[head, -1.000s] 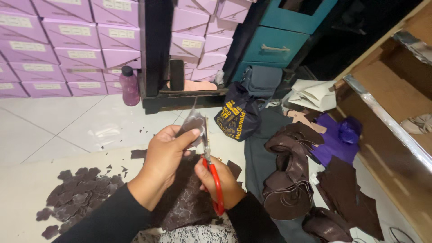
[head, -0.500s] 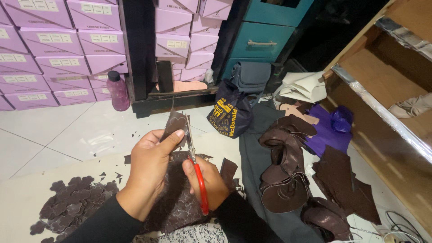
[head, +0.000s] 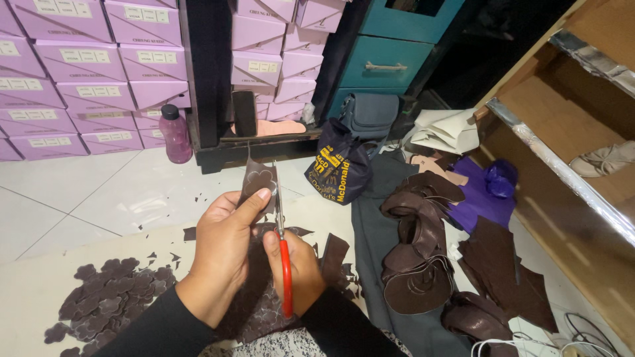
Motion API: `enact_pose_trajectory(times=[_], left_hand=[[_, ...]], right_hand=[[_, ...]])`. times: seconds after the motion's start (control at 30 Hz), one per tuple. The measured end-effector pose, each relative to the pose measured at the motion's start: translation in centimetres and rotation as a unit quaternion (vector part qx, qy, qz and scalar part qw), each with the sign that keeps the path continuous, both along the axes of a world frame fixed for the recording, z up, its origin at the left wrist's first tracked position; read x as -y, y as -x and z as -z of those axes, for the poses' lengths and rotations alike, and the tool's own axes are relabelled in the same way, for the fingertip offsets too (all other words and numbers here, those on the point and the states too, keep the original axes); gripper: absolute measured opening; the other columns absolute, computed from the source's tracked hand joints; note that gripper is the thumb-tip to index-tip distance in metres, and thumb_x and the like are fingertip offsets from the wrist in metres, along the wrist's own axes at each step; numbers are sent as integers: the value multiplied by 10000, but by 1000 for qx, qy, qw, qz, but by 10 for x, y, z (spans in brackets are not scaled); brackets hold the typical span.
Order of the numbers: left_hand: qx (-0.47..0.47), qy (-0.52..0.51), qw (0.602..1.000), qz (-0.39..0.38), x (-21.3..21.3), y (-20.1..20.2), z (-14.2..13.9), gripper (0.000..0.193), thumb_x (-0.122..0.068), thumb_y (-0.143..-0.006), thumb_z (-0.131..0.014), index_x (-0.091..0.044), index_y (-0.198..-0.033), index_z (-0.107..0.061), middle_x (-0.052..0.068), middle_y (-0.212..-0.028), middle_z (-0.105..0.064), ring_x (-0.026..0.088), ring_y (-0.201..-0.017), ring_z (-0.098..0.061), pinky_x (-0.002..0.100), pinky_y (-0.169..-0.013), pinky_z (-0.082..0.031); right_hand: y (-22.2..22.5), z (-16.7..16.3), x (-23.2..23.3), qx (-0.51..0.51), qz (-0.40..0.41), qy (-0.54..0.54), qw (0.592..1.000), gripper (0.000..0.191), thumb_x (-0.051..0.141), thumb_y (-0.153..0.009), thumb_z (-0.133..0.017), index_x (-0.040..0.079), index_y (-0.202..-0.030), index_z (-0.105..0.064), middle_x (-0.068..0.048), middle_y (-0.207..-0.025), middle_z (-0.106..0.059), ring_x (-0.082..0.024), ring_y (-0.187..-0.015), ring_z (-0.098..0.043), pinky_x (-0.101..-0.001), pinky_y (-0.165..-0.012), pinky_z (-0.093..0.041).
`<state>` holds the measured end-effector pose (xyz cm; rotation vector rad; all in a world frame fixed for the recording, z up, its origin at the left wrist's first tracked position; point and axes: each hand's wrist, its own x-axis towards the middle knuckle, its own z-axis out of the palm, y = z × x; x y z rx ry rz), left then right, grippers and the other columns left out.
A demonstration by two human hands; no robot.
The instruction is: The person uses red-handled scissors to cut flower-shaped pieces from a brown patterned fabric. They hold the fabric with the left hand and cut along the outlines, then place the cut pieces into a growing pile on the floor.
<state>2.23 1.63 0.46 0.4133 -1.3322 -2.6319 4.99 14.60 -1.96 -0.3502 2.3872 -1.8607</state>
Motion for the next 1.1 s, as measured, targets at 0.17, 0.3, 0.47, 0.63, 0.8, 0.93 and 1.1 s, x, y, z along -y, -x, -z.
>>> enact_pose_trajectory(times=[0.17,0.3,0.47,0.63,0.8,0.93,1.1], left_hand=[[-6,7,1000,4,4,-1,-1,194,-141,-856,-790,-38,-942,-650,17,-791,-677,75,-645,-559,227,-570,-422],[-30,20,999,14,11,1,-3,173,-123,-859,-777,-45,-940,-646,19,-809,-688,75,-667,-579,228,-580,-433],[-43,28,998,19,16,-1,-5,160,-105,-862,-764,-41,-935,-637,33,-835,-705,84,-699,-616,233,-612,-477],[-42,30,998,23,17,-1,-7,166,-96,-859,-763,-41,-951,-635,40,-850,-715,92,-716,-627,236,-620,-483],[-43,28,998,23,22,2,-6,154,-111,-885,-738,-52,-955,-615,30,-857,-704,90,-715,-639,239,-626,-522],[-62,32,997,32,21,4,-3,161,-84,-890,-744,-24,-943,-604,80,-833,-709,122,-671,-651,251,-619,-533],[-94,31,995,32,15,4,2,160,-46,-874,-744,-11,-935,-600,83,-845,-712,119,-680,-660,253,-639,-557]], right_hand=[[1,3,-3,-34,-19,3,999,478,470,-1052,-498,53,-842,-599,67,-629,-455,-34,-607,-404,-266,-529,-339],[1,-4,-11,-17,-50,13,999,432,454,-1039,-508,65,-882,-616,74,-636,-437,-40,-606,-385,-264,-531,-325],[0,-8,-16,-18,-66,-1,998,424,444,-1041,-515,64,-885,-619,86,-656,-437,-25,-635,-390,-244,-551,-338],[2,-4,-21,9,-79,14,997,439,445,-1038,-537,53,-845,-590,84,-656,-429,-33,-620,-385,-248,-539,-322],[2,-1,-25,6,-84,-3,996,475,466,-1036,-564,62,-788,-530,79,-648,-402,-38,-613,-369,-247,-528,-312],[1,-1,-26,59,-79,-9,995,479,514,-1005,-533,90,-783,-513,51,-594,-441,-57,-522,-430,-249,-476,-366],[3,-2,-28,55,-87,-1,995,478,542,-1005,-516,107,-805,-518,49,-586,-467,-62,-485,-475,-245,-458,-399]])
